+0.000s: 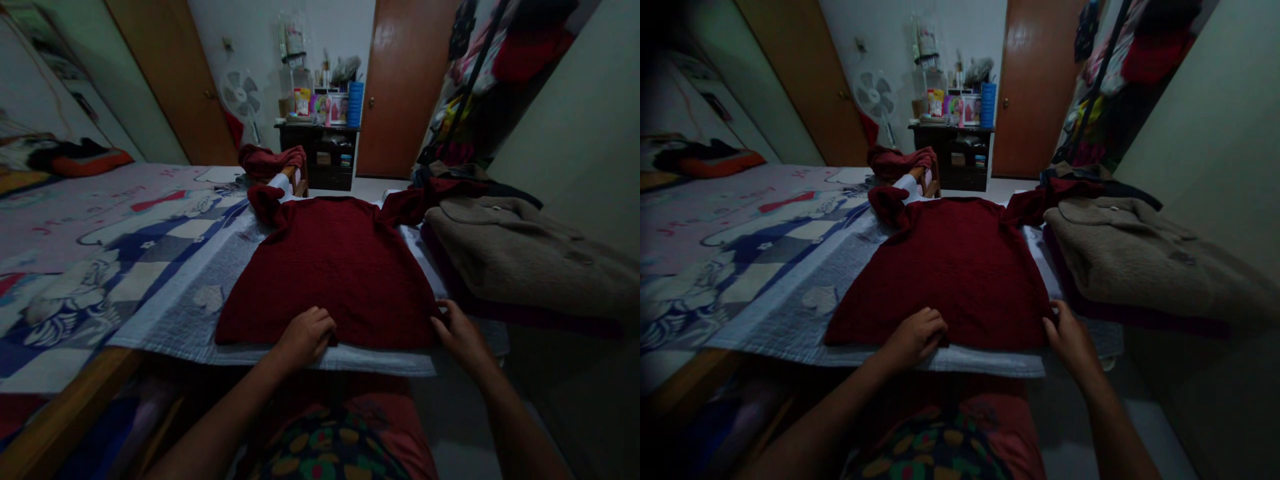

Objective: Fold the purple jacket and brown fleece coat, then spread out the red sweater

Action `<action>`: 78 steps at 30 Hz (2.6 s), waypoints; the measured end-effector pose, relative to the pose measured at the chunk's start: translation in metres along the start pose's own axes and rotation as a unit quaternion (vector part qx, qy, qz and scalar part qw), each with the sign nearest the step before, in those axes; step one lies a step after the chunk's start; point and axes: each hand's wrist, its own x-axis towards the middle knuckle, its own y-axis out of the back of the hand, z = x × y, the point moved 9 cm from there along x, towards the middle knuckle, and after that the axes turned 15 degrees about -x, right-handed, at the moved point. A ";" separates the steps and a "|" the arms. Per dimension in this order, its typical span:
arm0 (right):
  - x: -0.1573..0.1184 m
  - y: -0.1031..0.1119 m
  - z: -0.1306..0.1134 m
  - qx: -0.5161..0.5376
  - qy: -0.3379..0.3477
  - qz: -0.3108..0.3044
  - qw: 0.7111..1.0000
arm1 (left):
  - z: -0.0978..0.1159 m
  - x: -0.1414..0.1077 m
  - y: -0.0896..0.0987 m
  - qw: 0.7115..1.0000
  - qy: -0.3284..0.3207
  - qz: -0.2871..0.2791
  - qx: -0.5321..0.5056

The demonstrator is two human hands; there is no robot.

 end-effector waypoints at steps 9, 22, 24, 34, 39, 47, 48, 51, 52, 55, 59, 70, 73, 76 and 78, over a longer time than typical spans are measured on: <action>0.000 0.001 -0.001 0.009 0.013 -0.025 1.000 | 0.004 0.002 -0.004 0.996 -0.021 -0.040 0.080; -0.013 -0.004 -0.003 -0.098 0.090 -0.066 0.989 | 0.018 0.001 0.003 0.992 -0.026 -0.040 0.117; -0.013 0.003 -0.013 -0.172 0.097 -0.050 0.979 | 0.017 0.001 -0.001 0.992 -0.021 -0.052 0.109; 0.004 -0.008 -0.180 -0.075 0.312 0.017 0.947 | 0.010 -0.001 -0.001 0.998 -0.010 -0.058 0.029; 0.010 -0.056 -0.232 -0.034 0.368 -0.060 0.927 | 0.003 0.004 0.005 0.992 -0.005 -0.086 -0.088; 0.006 -0.087 -0.227 -0.065 0.358 -0.086 0.928 | -0.039 0.024 0.017 0.987 0.065 0.111 0.096; 0.006 -0.088 -0.224 -0.073 0.356 -0.085 0.928 | -0.045 0.023 0.010 0.986 0.077 0.104 0.109; 0.013 -0.087 -0.207 -0.104 0.325 -0.079 0.937 | -0.057 0.013 -0.001 0.980 0.113 0.092 0.133; 0.018 -0.086 -0.200 -0.117 0.306 -0.077 0.942 | -0.058 0.011 -0.001 0.978 0.123 0.093 0.138; 0.030 -0.082 -0.183 -0.147 0.254 -0.077 0.953 | -0.057 0.008 0.003 0.974 0.148 0.089 0.148; 0.036 -0.079 -0.190 -0.149 0.245 -0.070 0.956 | -0.048 0.023 0.009 0.974 0.134 0.102 0.155; 0.068 -0.080 -0.134 -0.209 0.125 -0.093 0.965 | -0.064 0.015 -0.003 0.963 0.188 0.088 0.172; 0.080 -0.068 -0.124 -0.218 0.070 -0.086 0.970 | -0.062 0.017 0.018 0.945 0.229 0.120 0.198; 0.079 -0.066 -0.160 -0.179 0.137 -0.065 0.972 | -0.048 0.042 0.025 0.962 0.165 0.128 0.179; 0.071 -0.074 -0.192 -0.137 0.214 -0.075 0.964 | -0.040 0.059 0.016 0.979 0.105 0.099 0.145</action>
